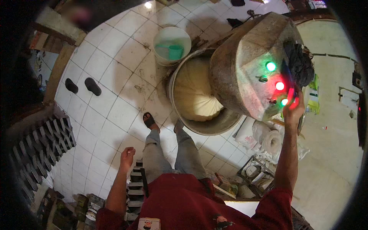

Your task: The person operates a large industrial dough mixer, using a green scoop to add water and a blue scraper to fold the dough inside the rotating bowl. They also retrieve baking trays from a rack and add a yellow ingredient from a box into the mixer.

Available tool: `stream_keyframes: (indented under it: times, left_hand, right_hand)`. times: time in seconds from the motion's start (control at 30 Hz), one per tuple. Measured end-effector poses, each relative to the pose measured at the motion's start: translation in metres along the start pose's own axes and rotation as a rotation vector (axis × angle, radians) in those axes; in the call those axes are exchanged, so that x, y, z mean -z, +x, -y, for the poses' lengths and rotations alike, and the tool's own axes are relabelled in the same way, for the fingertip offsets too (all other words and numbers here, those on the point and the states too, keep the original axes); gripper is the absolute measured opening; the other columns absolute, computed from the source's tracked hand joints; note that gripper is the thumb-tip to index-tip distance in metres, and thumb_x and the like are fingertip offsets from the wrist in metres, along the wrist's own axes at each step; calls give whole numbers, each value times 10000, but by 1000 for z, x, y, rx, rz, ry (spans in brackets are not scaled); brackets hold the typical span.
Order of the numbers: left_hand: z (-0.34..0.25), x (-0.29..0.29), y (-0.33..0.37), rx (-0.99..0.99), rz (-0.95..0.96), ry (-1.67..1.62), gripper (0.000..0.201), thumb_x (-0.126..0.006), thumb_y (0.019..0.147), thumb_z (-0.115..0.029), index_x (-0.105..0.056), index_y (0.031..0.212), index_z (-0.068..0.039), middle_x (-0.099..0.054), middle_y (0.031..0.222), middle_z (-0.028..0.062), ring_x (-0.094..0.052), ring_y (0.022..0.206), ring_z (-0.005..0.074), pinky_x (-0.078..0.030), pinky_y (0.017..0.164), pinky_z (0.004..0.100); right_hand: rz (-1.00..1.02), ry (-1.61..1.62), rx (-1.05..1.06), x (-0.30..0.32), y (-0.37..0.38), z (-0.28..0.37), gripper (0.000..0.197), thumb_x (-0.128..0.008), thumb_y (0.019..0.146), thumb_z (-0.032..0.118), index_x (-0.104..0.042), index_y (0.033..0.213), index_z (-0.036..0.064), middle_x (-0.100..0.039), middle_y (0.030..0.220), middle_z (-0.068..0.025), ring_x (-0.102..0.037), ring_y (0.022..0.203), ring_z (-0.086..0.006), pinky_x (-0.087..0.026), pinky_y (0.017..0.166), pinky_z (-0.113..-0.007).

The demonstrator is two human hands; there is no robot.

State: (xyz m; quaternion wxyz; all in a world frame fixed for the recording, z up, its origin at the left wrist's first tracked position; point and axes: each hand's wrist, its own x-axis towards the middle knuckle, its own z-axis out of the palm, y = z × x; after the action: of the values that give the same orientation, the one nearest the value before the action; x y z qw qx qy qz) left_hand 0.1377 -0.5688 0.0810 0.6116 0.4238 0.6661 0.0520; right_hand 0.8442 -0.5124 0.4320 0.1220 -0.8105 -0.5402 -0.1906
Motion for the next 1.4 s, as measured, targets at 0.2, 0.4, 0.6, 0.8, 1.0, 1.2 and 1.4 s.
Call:
stream_keyframes:
  times: [0.2, 0.4, 0.6, 0.8, 1.0, 1.2, 1.4]
  left_hand:
    - [18, 1, 31, 157, -109, -190, 330, -628, 980, -301, -633, 1147, -18, -675, 971, 47, -633, 825, 137, -480, 715, 288]
    - [80, -27, 16, 311, 57, -269, 383, -636, 986, -355, -607, 1186, -30, -668, 1059, 54, -644, 904, 146, -492, 743, 286]
    - [158, -46, -1, 476, 108, -376, 409, -635, 982, -402, -614, 1177, -43, -666, 1103, 72, -643, 952, 172, -506, 842, 353]
    - [163, -62, 4, 604, 83, -366, 376, -638, 982, -393, -623, 1150, -57, -666, 1103, 73, -633, 1002, 188, -512, 867, 390]
    - [159, -50, 7, 614, 41, -322, 441, -626, 975, -448, -611, 1181, -58, -666, 1095, 84, -641, 1019, 200, -502, 875, 385]
    - [144, -34, 28, 554, -31, -295, 407, -649, 957, -413, -616, 1179, -74, -672, 1091, 58, -649, 943, 171, -505, 833, 340]
    - [101, -28, 28, 527, -7, -330, 371, -630, 971, -384, -617, 1173, -73, -669, 1109, 61, -641, 1009, 188, -491, 877, 374]
  right_hand:
    - [140, 259, 23, 33, -151, 123, 267, -498, 989, 8, -620, 1218, -54, -685, 1198, -178, -671, 1062, -235, -522, 916, -335]
    - [541, 232, -240, -177, -280, 140, 302, -547, 934, -7, -631, 1219, 46, -697, 1134, -217, -699, 1005, -384, -569, 843, -406]
    - [507, 83, -274, -318, -278, 117, 503, -604, 837, -17, -580, 1322, 112, -669, 1201, -156, -683, 1025, -361, -574, 823, -428]
    - [543, 268, -227, -332, -284, 189, 599, -598, 787, -52, -580, 1361, 117, -652, 1206, -184, -659, 1073, -380, -554, 860, -439]
    - [397, 105, -238, -272, -277, 125, 400, -548, 884, -57, -657, 1245, 76, -696, 1110, -179, -693, 1000, -357, -558, 858, -425]
    - [503, 91, -49, -345, -288, 180, 572, -542, 743, -122, -632, 1273, 74, -678, 1193, -171, -658, 1105, -370, -539, 936, -409]
    - [357, 149, -288, -288, -285, 145, 484, -521, 823, -127, -651, 1250, 59, -673, 1204, -196, -662, 1113, -362, -534, 942, -405]
